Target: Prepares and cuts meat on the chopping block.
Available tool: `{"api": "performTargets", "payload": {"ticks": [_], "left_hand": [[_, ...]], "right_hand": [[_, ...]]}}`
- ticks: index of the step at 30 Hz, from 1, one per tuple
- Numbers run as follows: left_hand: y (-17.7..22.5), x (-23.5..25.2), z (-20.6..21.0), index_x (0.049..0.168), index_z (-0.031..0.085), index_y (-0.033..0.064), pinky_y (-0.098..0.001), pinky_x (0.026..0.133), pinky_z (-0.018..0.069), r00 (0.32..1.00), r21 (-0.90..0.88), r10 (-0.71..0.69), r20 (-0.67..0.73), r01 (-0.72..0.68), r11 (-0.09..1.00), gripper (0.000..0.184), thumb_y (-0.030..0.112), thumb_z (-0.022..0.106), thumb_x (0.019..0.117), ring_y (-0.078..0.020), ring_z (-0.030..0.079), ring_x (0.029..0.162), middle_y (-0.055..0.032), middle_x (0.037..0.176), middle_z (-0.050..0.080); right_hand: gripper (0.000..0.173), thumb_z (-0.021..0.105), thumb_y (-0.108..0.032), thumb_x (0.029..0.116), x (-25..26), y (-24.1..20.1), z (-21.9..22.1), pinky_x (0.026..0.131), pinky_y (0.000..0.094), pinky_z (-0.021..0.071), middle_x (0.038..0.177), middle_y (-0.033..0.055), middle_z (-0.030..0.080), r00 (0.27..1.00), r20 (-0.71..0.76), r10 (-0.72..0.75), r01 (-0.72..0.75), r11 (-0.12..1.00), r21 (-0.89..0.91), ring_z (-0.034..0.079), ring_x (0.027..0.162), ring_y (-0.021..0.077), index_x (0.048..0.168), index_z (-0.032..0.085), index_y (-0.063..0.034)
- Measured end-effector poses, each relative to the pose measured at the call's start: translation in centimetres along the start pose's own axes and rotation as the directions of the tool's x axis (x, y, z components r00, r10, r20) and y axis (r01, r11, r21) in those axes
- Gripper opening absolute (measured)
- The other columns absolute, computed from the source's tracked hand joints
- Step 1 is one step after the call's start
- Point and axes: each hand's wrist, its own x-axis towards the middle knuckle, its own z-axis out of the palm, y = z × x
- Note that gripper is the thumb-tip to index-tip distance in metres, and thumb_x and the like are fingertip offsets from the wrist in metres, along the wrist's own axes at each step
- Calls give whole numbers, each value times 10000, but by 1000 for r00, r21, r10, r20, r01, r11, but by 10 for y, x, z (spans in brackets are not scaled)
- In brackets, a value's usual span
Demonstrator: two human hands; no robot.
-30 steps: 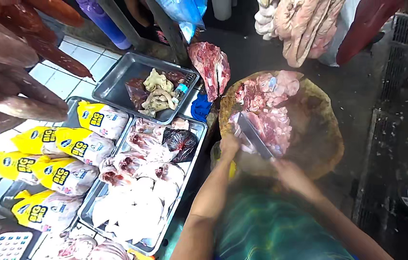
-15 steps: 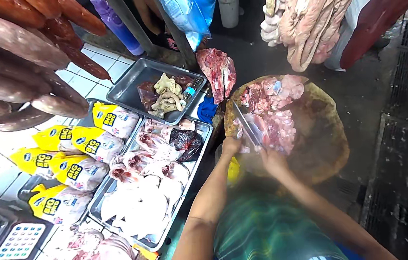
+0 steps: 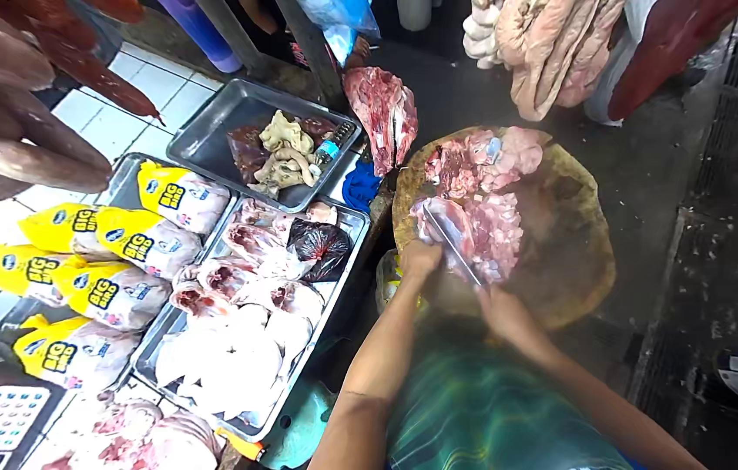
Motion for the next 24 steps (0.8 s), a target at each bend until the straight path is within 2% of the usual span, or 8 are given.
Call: {"api": "performTargets", "payload": {"ticks": [4, 6, 8, 12, 17, 19, 22, 24], "left_hand": [[20, 11, 18, 1239, 627, -17, -652, 901, 534, 998, 218, -4, -55, 16, 976, 706, 532, 745, 811, -425, 644, 1135, -250, 1253, 638], [18, 15, 10, 1133, 666, -10, -646, 850, 554, 999, 286, 4, -37, 7, 958, 534, 436, 734, 847, -418, 672, 1071, -241, 1171, 673], [6, 20, -9, 1102, 702, 14, -661, 846, 548, 1000, 322, 5, -13, -1, 947, 463, 427, 709, 894, -436, 670, 1084, -255, 1186, 675], [-12, 34, -29, 1236, 704, 89, -681, 903, 531, 997, 284, 72, 36, -80, 955, 534, 486, 687, 881, -445, 632, 1162, -254, 1343, 600], [-6, 20, -14, 1228, 638, -6, -680, 849, 538, 987, 309, 159, -33, -141, 940, 531, 355, 759, 859, -480, 631, 1117, -284, 1285, 605], [-8, 24, -12, 1225, 637, 5, -666, 831, 544, 988, 334, 152, -2, -142, 932, 481, 351, 712, 900, -458, 658, 1067, -266, 1206, 650], [-20, 30, -19, 1161, 671, 34, -652, 806, 548, 982, 379, 168, 88, -189, 906, 438, 428, 589, 989, -426, 687, 1016, -233, 1100, 699], [-25, 33, -26, 1119, 689, 37, -656, 826, 540, 969, 355, 195, 149, -236, 904, 450, 449, 538, 1017, -422, 685, 1024, -226, 1083, 704]], "right_hand": [[689, 228, -619, 1082, 14, 11, -18, 589, 435, 564, 786, 115, 617, 985, 170, -5, -38, 968, 248, 624, 597, 234, 1121, 626, -57], [659, 265, -626, 1079, 7, 13, -32, 483, 353, 541, 698, 56, 573, 967, 253, 11, -117, 906, 407, 558, 483, 169, 1132, 621, -74], [655, 275, -627, 1078, -11, 6, -48, 493, 368, 540, 712, 64, 578, 972, 231, 31, -122, 911, 394, 561, 492, 180, 1146, 630, -80], [624, 291, -594, 1083, -47, -37, -70, 685, 483, 567, 782, 93, 635, 990, -102, -102, 122, 970, 210, 656, 695, 241, 1080, 654, -86], [571, 333, -522, 1083, -5, -105, -51, 537, 468, 536, 666, 71, 589, 677, -654, -339, 512, 855, 87, 618, 574, 231, 1056, 623, -31], [527, 343, -494, 1096, 25, -113, -29, 574, 484, 552, 717, 102, 610, 729, -617, -296, 453, 885, 111, 637, 617, 261, 1132, 599, -35], [636, 279, -536, 1098, 55, -107, 8, 891, 589, 556, 1045, 217, 710, 974, -222, -55, 74, 994, 79, 706, 1017, 381, 1227, 622, -16], [690, 257, -579, 1086, 59, -112, 8, 964, 587, 525, 1161, 214, 700, 994, -83, 78, -78, 997, 1, 672, 1146, 373, 1227, 634, -19]]}}
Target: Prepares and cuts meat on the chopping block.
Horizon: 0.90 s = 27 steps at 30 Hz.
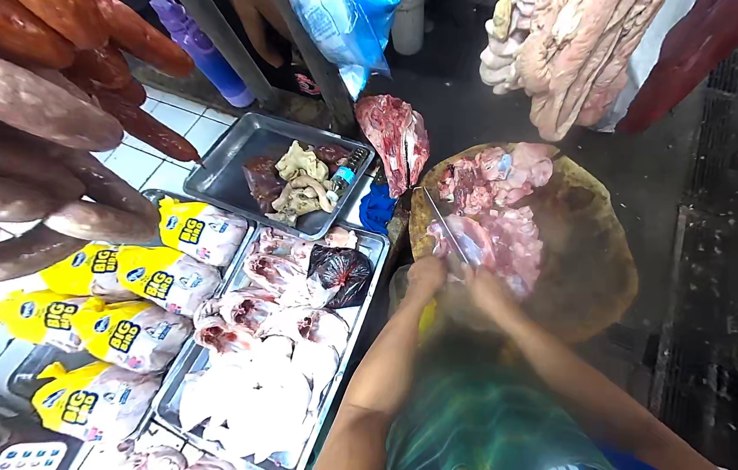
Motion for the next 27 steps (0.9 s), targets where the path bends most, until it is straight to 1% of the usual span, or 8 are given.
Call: {"api": "performTargets", "payload": {"ticks": [5, 9, 11, 14, 17, 18, 21, 27], "left_hand": [[-16, -24, -17, 1124, 711, 93, -615, 872, 544, 996, -334, 71, 46, -52, 941, 580, 533, 337, 1083, -346, 700, 1000, -173, 1040, 728], [-12, -33, -40, 1176, 712, 109, -543, 877, 565, 987, -522, 158, -11, -140, 841, 517, 496, 381, 1087, -250, 705, 953, -109, 997, 736], [-3, -39, -50, 1225, 687, 98, -494, 840, 576, 980, -551, 198, -14, -173, 817, 474, 441, 387, 1095, -210, 705, 874, -86, 938, 740], [17, -63, -59, 1235, 653, 84, -425, 726, 595, 971, -575, 237, -3, -196, 794, 420, 389, 401, 1097, -177, 688, 754, -69, 865, 713], [43, -92, -59, 1205, 628, 80, -330, 542, 555, 965, -663, 259, -29, -213, 718, 356, 314, 378, 1105, -142, 637, 598, -46, 765, 659], [50, -100, -57, 1215, 617, 68, -356, 571, 596, 961, -705, 272, -40, -220, 674, 344, 288, 375, 1110, -159, 652, 603, -51, 761, 647], [76, -122, -44, 1200, 603, 81, -352, 530, 589, 968, -764, 245, -63, -204, 613, 297, 263, 389, 1103, -159, 621, 543, -33, 686, 597], [124, -149, -14, 1068, 636, 72, -290, 447, 520, 968, -801, 246, -38, -177, 572, 278, 226, 404, 1086, -125, 544, 459, -14, 628, 569]], "right_hand": [[714, 273, -603, 1078, 22, -22, 2, 900, 622, 547, 1124, 238, 701, 999, -48, -13, 14, 1000, 18, 690, 1087, 408, 1192, 640, -1], [804, 238, -634, 1071, 39, -24, -22, 908, 642, 531, 1123, 275, 681, 996, 59, -60, 50, 986, 158, 680, 1063, 422, 1143, 666, 43], [842, 240, -684, 1050, 25, -7, -51, 792, 599, 564, 981, 245, 681, 992, 116, -51, 22, 971, 238, 692, 857, 375, 1104, 673, 36], [766, 389, -717, 1008, -6, 51, -81, 697, 565, 568, 864, 184, 671, 993, 65, -95, 70, 946, 316, 665, 719, 315, 1064, 684, -12], [599, 551, -634, 995, -44, 126, -98, 579, 472, 592, 811, 122, 652, 984, 7, -177, 162, 915, 369, 644, 600, 242, 1223, 632, -86], [579, 567, -603, 1002, -56, 152, -101, 600, 490, 598, 829, 130, 663, 983, 3, -184, 170, 917, 362, 655, 614, 255, 1292, 605, -103], [539, 570, -588, 1006, -84, 225, -99, 581, 506, 574, 765, 133, 647, 987, -18, -160, 157, 926, 345, 631, 572, 264, 1256, 620, -113], [558, 489, -601, 1037, -110, 316, -79, 561, 413, 579, 732, 82, 616, 989, 143, -37, -33, 889, 457, 618, 553, 200, 1200, 634, -87]]}}
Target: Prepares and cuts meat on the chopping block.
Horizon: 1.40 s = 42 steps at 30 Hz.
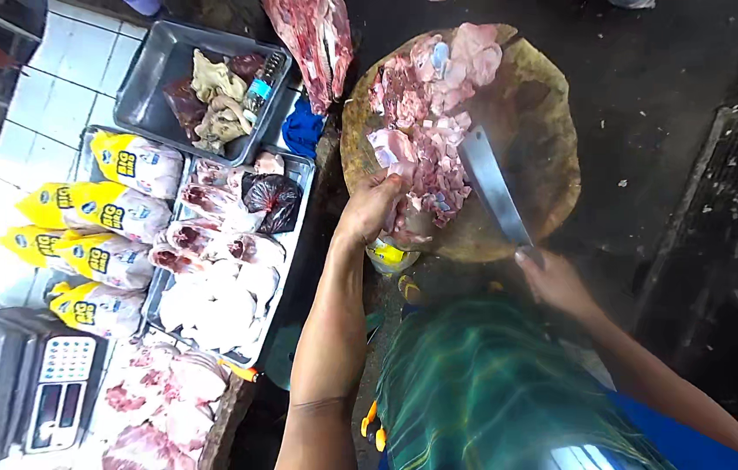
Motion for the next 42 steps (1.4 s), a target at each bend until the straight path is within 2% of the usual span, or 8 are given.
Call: {"api": "performTargets", "payload": {"ticks": [13, 18, 23, 28, 31, 35, 39, 42], "left_hand": [[-125, 14, -62, 1197, 700, 47, -623, 978, 516, 995, 710, -96, -33, 91, 698, 442, 427, 517, 1067, -353, 685, 1080, -204, 1128, 712], [-157, 4, -95, 987, 708, 9, -607, 892, 534, 1000, 687, -20, -9, 20, 726, 325, 313, 596, 1014, -349, 665, 1005, -201, 1050, 681], [-157, -5, -102, 1048, 681, 44, -536, 773, 564, 977, 604, -211, 25, 153, 782, 367, 388, 552, 1042, -281, 688, 811, -150, 889, 695], [-166, -6, -106, 1081, 718, 47, -535, 863, 577, 978, 539, -204, 37, 152, 828, 329, 350, 625, 993, -272, 707, 946, -145, 1068, 718], [-168, -7, -108, 1133, 725, 63, -530, 980, 545, 984, 495, -168, 51, 121, 860, 296, 297, 645, 969, -257, 650, 1154, -115, 1345, 629], [-167, -9, -106, 963, 708, 62, -502, 761, 546, 990, 476, -140, 15, 116, 872, 239, 299, 684, 946, -231, 674, 809, -102, 875, 706], [-150, -7, -94, 980, 689, 62, -483, 759, 591, 980, 499, -197, -1, 171, 850, 274, 335, 689, 956, -222, 709, 769, -98, 842, 722], [-126, -4, -77, 1038, 694, 69, -485, 775, 597, 983, 498, -182, -3, 160, 852, 277, 336, 662, 972, -220, 717, 809, -93, 882, 731]], "right_hand": [[622, 429, -651, 1029, -48, 22, 56, 670, 511, 564, 792, 105, 647, 988, -147, -36, 31, 999, -36, 657, 673, 258, 1166, 645, -83], [629, 344, -608, 1063, -79, -31, 120, 645, 500, 550, 735, 82, 630, 938, -288, -192, 169, 980, -102, 654, 673, 247, 1066, 655, -61], [606, 359, -531, 1088, -80, -72, 186, 515, 387, 552, 648, 33, 605, 670, -532, -517, 499, 845, -192, 616, 552, 146, 1032, 650, -2], [640, 311, -584, 1080, -50, -63, 213, 798, 548, 561, 875, 164, 681, 967, -250, -40, -16, 975, -220, 699, 867, 331, 1133, 633, -34], [702, 278, -644, 1061, -50, -74, 198, 833, 573, 552, 898, 169, 689, 962, -266, 56, -120, 966, -230, 699, 919, 347, 1113, 651, -52], [616, 319, -599, 1075, -66, -90, 188, 699, 509, 554, 746, 96, 634, 908, -406, -106, 45, 987, -157, 669, 722, 267, 1078, 641, -73], [566, 364, -532, 1082, -59, -68, 206, 572, 435, 544, 654, 49, 587, 818, -465, -338, 283, 941, -185, 622, 596, 203, 1017, 640, -42], [674, 293, -629, 1064, -46, -56, 204, 798, 556, 567, 876, 161, 691, 976, -210, -53, -9, 959, -284, 707, 878, 343, 1142, 634, -52]]}}
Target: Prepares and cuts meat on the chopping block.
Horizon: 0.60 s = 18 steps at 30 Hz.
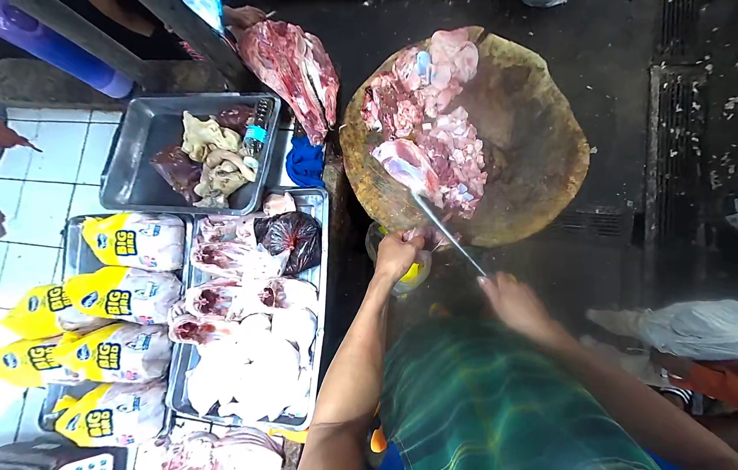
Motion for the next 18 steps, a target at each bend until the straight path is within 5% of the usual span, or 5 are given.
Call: {"api": "performTargets", "payload": {"ticks": [5, 8, 12, 15, 18], "left_hand": [[37, -3, 0, 1125, 638, 8, -404, 746, 656, 998, -280, 60, 23, -51, 959, 230, 211, 641, 1017, -210, 759, 792, -119, 955, 759], [16, 13, 5, 1176, 678, 36, -492, 812, 634, 998, 9, -33, 59, 33, 999, 344, 334, 640, 1008, -262, 750, 863, -148, 1002, 742], [-10, 17, 12, 1052, 718, 43, -647, 885, 528, 999, 262, -47, -16, 50, 964, 388, 419, 682, 960, -384, 676, 1002, -203, 1049, 696], [-14, 14, 16, 1028, 726, 56, -639, 896, 528, 998, 263, -34, -51, 46, 964, 330, 374, 687, 950, -374, 662, 1047, -194, 1096, 682], [-16, 16, 18, 1023, 751, 75, -619, 933, 528, 997, 280, 7, -74, 14, 960, 344, 404, 693, 944, -360, 640, 1108, -193, 1206, 642]], "right_hand": [[713, 291, -665, 1051, 11, 11, -28, 819, 585, 545, 894, 177, 684, 994, 2, 110, -110, 992, 57, 693, 912, 357, 1095, 656, -54], [679, 288, -661, 1054, 5, 10, -46, 761, 543, 541, 824, 134, 651, 995, -32, 97, -95, 993, 72, 678, 833, 310, 1040, 637, -78], [600, 335, -586, 1074, -13, -13, -53, 631, 478, 542, 701, 74, 619, 965, -237, -113, 145, 982, 124, 654, 666, 241, 1032, 653, -78], [586, 380, -540, 1077, -9, -20, -32, 522, 409, 521, 618, 48, 569, 821, -482, -306, 398, 912, 98, 594, 550, 183, 1002, 659, -30], [623, 352, -571, 1074, 7, -6, -13, 684, 518, 575, 760, 137, 665, 958, -206, -198, 210, 977, 39, 690, 731, 307, 1118, 654, -28]]}}
